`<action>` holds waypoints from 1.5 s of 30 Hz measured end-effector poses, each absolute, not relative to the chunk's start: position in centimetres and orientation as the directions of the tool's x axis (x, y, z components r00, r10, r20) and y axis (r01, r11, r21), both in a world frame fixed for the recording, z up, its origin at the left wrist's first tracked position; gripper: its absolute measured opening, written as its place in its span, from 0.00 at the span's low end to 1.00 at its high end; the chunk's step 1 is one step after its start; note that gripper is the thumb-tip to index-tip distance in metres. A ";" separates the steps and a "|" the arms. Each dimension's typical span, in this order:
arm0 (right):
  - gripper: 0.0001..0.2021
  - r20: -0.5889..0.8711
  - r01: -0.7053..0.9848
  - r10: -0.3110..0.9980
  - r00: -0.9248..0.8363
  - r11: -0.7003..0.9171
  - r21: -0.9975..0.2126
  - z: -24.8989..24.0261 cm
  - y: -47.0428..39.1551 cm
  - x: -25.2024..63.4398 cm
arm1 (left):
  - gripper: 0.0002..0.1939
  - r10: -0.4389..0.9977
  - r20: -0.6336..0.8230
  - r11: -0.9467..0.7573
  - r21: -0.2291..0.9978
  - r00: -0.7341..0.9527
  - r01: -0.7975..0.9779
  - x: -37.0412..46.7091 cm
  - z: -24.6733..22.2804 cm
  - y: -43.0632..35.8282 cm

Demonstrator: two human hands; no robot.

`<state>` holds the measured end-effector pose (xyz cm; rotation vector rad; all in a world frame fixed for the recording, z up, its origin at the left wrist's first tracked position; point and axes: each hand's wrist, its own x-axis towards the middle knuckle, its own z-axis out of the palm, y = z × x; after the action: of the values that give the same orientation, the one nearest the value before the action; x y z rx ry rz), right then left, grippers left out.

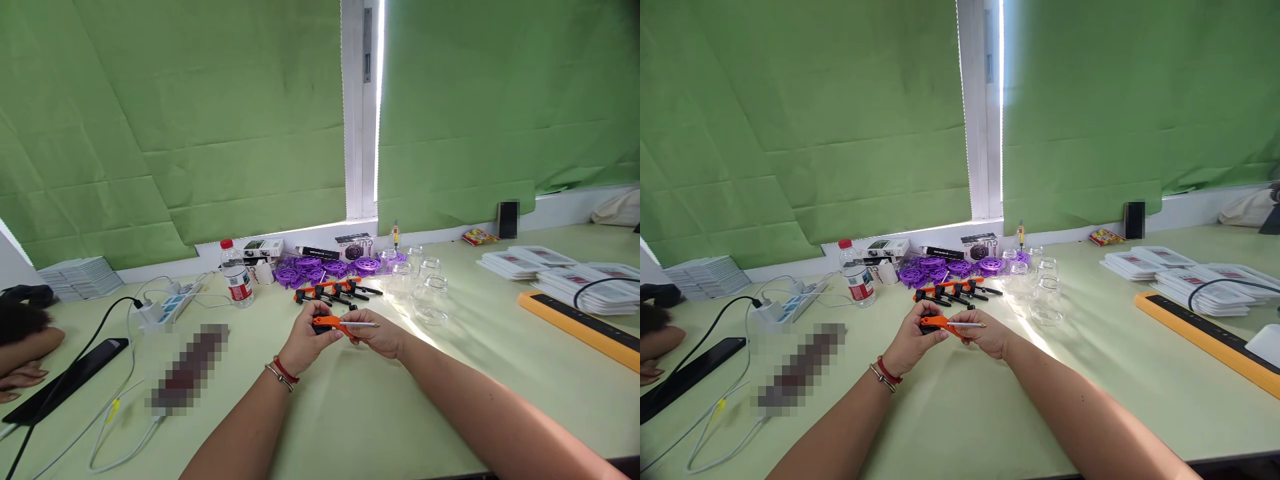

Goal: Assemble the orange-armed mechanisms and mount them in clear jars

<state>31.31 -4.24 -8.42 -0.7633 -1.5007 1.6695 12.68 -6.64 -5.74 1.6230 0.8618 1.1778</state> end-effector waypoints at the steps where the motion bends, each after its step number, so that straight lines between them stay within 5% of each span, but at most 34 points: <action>1: 0.18 0.050 -0.137 0.841 -0.538 -0.028 -0.990 -8.5 -4.2 31.3 | 0.21 0.904 0.305 -0.325 0.946 0.300 0.018 12.7 -5.7 -6.6; 15: 0.19 0.014 -0.203 0.872 -0.490 -0.098 -0.974 -9.2 -3.7 30.8 | 0.14 0.941 0.159 -0.074 0.958 0.298 -0.277 12.5 -6.4 -6.1; 19: 0.18 0.107 -0.182 0.951 -0.290 0.055 -0.982 -10.7 -2.7 30.3 | 0.12 0.974 0.185 -0.132 0.933 0.131 -0.336 12.1 -6.5 -5.2; 21: 0.14 0.184 0.008 0.960 -0.213 0.190 -0.982 -11.3 -2.3 29.8 | 0.12 0.980 0.201 -0.179 0.906 0.016 -0.384 11.7 -6.5 -4.6; 23: 0.14 0.314 0.308 0.908 -0.277 0.394 -0.866 -11.6 -2.1 29.1 | 0.13 0.978 0.192 -0.206 0.893 -0.075 -0.399 11.3 -6.6 -4.1; 25: 0.18 0.394 0.547 0.794 -0.464 0.606 -0.577 -11.4 -2.2 28.1 | 0.14 0.977 0.180 -0.212 0.892 -0.116 -0.399 10.9 -6.6 -3.8; 27: 0.21 0.348 0.634 0.686 -0.639 0.726 -0.267 -11.0 -2.4 27.2 | 0.13 0.978 0.171 -0.205 0.894 -0.120 -0.399 10.8 -6.7 -3.8; 30: 0.16 0.247 0.620 0.603 -0.759 0.784 -0.010 -10.2 -2.8 26.5 | 0.12 0.980 0.159 -0.194 0.897 -0.119 -0.398 11.0 -6.7 -3.9; 38: 0.11 0.136 0.429 0.407 -0.903 0.849 0.308 -9.9 -5.3 27.4 | 0.12 0.983 0.141 -0.177 0.905 -0.120 -0.388 11.1 -6.9 -3.8; 45: 0.12 0.170 0.314 0.271 -0.948 0.884 0.347 -9.7 -6.6 27.0 | 0.15 0.991 0.120 -0.132 0.909 -0.057 -0.395 11.5 -7.8 -3.6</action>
<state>26.97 -6.56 -9.67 -0.4574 -2.9354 -0.5701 11.51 -3.60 -7.77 0.9730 0.8579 1.4920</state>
